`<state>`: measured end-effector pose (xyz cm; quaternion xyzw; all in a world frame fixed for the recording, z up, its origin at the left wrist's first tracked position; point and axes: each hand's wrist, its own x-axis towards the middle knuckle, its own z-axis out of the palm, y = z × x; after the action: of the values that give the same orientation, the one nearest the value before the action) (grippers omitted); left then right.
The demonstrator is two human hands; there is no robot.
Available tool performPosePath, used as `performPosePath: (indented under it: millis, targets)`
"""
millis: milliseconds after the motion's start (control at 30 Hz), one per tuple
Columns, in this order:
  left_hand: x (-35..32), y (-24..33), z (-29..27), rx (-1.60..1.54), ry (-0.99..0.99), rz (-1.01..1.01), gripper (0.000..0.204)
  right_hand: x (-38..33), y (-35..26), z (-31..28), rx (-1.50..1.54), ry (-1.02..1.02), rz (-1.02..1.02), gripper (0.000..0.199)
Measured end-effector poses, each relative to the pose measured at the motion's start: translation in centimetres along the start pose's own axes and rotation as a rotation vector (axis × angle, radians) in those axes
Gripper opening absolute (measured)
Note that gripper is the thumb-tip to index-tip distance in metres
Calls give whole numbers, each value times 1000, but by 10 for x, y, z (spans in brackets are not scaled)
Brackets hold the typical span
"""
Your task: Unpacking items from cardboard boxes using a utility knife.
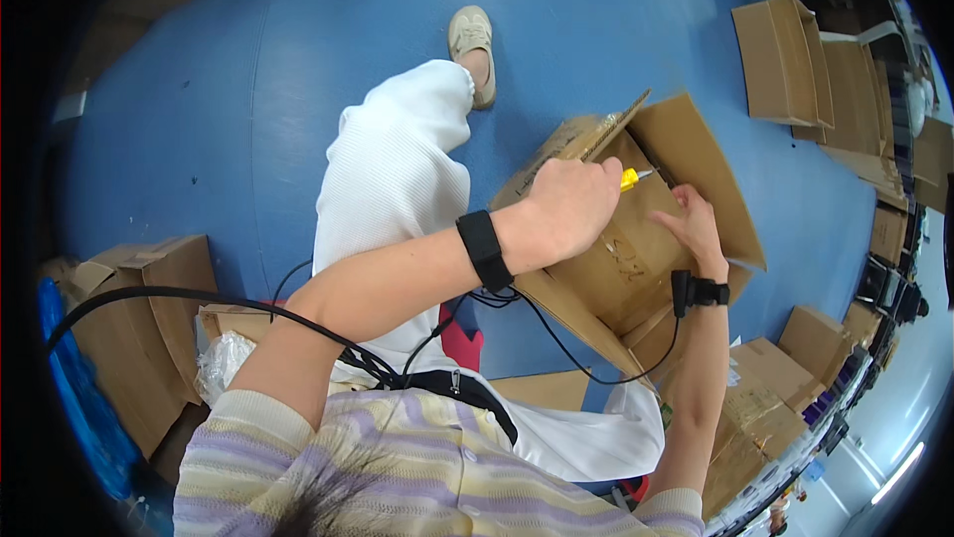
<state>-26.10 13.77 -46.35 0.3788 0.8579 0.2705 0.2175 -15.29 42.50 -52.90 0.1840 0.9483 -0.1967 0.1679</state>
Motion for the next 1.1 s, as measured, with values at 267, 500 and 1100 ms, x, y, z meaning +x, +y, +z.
performPosePath:
  millis: [267, 500, 1100]
  targets:
    - [0, -3, 1, 120, 34, 19, 18, -56, -30, -67, -133, -148, 125, 46]
    - [-10, -2, -4, 86, 30, 72, 16, -97, -53, -53, -255, -70, -82, 36]
    - [-10, -11, -35, 117, -20, 116, 27, -128, -62, -25, -279, 106, -67, 27]
